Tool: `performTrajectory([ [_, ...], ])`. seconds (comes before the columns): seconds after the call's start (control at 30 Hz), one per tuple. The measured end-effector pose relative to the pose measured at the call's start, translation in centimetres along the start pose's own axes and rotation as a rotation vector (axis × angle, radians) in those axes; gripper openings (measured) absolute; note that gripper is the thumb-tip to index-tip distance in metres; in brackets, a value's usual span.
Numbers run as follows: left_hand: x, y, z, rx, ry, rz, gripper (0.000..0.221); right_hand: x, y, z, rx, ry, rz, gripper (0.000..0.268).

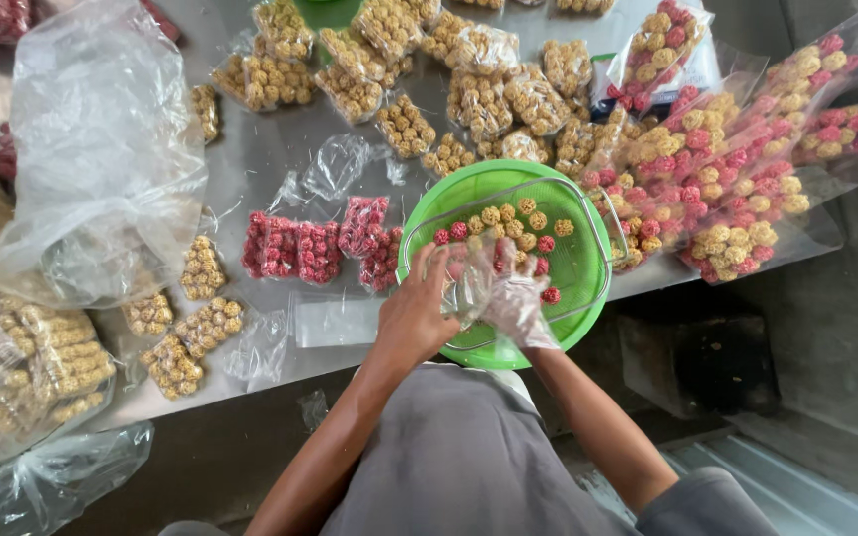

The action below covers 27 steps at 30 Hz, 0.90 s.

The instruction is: The person sorts small round food items from a green strainer into clear plastic bags on a metal table. They handle both red and beige-colored items, placing them into bags and arranging the filled bags on the table.

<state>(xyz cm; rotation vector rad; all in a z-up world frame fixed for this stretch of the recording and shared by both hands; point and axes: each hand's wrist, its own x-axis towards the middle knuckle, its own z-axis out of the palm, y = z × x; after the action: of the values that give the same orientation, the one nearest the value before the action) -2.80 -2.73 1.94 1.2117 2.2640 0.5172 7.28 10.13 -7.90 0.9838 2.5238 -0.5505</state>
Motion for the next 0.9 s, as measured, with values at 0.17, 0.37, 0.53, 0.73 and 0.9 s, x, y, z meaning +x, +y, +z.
performTrajectory([
  [0.17,-0.7,-0.7,-0.5,-0.029,0.04,0.024,0.099,4.3,1.8,4.8,0.066,0.167,-0.135,0.076],
  [0.37,-0.5,-0.4,-0.6,-0.064,0.052,0.029,0.106,7.6,6.0,10.0,-0.928,0.443,-0.441,0.076],
  [0.53,0.0,0.1,0.0,-0.091,0.071,0.058,0.104,9.9,7.7,12.6,-0.572,0.533,-0.453,0.066],
  [0.73,0.6,0.4,0.6,-0.068,0.037,0.076,0.101,11.1,7.3,12.1,-0.211,0.352,-0.3,0.044],
  [0.9,1.1,0.2,0.5,-0.072,0.026,0.07,0.102,6.6,6.9,3.6,0.671,-0.059,0.111,0.022],
])
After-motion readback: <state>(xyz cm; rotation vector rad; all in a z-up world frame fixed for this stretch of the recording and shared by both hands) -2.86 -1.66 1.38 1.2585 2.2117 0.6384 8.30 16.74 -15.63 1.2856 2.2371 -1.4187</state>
